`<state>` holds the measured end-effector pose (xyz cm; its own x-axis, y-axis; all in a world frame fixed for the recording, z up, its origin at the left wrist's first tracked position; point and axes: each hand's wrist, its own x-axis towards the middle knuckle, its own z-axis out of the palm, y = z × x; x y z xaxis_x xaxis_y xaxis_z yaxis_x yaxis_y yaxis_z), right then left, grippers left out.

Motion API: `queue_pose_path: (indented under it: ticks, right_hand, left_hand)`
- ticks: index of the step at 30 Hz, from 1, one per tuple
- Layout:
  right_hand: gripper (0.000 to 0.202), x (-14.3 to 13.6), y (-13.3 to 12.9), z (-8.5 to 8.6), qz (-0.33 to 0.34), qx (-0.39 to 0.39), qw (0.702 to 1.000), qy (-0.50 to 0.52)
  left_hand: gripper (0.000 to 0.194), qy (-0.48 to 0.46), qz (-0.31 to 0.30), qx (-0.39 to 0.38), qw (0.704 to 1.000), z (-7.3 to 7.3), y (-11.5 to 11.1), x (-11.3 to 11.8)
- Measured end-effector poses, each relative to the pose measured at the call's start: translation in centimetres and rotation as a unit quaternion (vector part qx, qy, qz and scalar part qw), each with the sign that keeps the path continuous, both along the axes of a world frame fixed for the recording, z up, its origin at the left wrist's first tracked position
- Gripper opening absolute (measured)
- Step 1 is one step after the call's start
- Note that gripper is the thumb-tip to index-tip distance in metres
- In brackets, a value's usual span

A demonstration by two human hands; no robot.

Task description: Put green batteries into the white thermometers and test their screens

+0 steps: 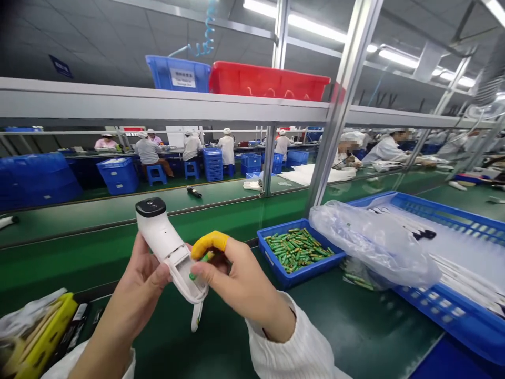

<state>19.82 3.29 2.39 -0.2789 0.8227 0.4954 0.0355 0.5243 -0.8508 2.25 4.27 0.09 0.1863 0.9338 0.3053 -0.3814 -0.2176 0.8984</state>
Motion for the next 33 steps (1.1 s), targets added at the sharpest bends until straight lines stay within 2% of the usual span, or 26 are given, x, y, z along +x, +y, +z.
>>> queue_pose_path:
  ticks: [4,7,11,14,17,20,22,24,26,29,31,33]
  right_hand:
    - [0.023,-0.9,-0.1,-1.0,-0.069,0.006,0.997,-0.044]
    - [0.019,-1.3,0.0,-1.2,-0.086,0.093,0.989,-0.076]
    - [0.005,-1.8,0.4,-1.1,-0.066,0.228,0.967,-0.095]
    - [0.007,-1.9,0.6,-1.0,-0.039,0.267,0.958,-0.093]
    - [0.017,-1.9,0.4,-0.8,-0.028,0.296,0.944,-0.146]
    - [0.026,-1.8,0.0,-0.6,-0.008,0.264,0.947,-0.182]
    - [0.028,-1.7,-0.1,-0.6,0.007,0.224,0.962,-0.154]
    - [0.027,-1.6,-0.1,-0.7,0.006,0.174,0.983,-0.066]
    - [0.021,-1.4,-0.1,-0.7,0.02,0.118,0.99,0.07]
    - [0.009,-1.2,0.0,-0.5,0.133,0.013,0.966,0.221]
    - [0.016,-1.3,0.0,-0.5,0.199,-0.047,0.95,0.235]
    - [0.022,-1.6,-0.1,-0.5,0.202,-0.069,0.955,0.205]
  left_hand:
    - [0.089,0.009,0.031,0.011,0.999,0.4,-0.6,0.1]
    - [0.088,0.002,0.05,0.017,0.999,0.7,-1.0,0.0]
    - [0.087,-0.021,0.101,0.012,0.995,1.0,-1.3,-0.4]
    - [0.085,-0.034,0.119,0.016,0.992,1.2,-1.5,-0.9]
    - [0.079,-0.038,0.13,0.031,0.99,1.4,-1.5,-1.4]
    - [0.076,-0.037,0.124,0.029,0.991,1.3,-1.3,-1.6]
    - [0.075,-0.038,0.112,0.023,0.993,1.2,-1.1,-1.6]
    - [0.072,-0.037,0.098,0.027,0.994,1.0,-1.0,-1.5]
    - [0.069,-0.028,0.095,0.046,0.994,0.9,-0.9,-1.5]
    - [0.064,-0.009,0.101,0.074,0.992,0.7,-1.0,-1.5]
    - [0.063,0.001,0.099,0.08,0.992,0.7,-1.0,-1.4]
    - [0.064,0.008,0.103,0.08,0.991,0.8,-1.1,-1.1]
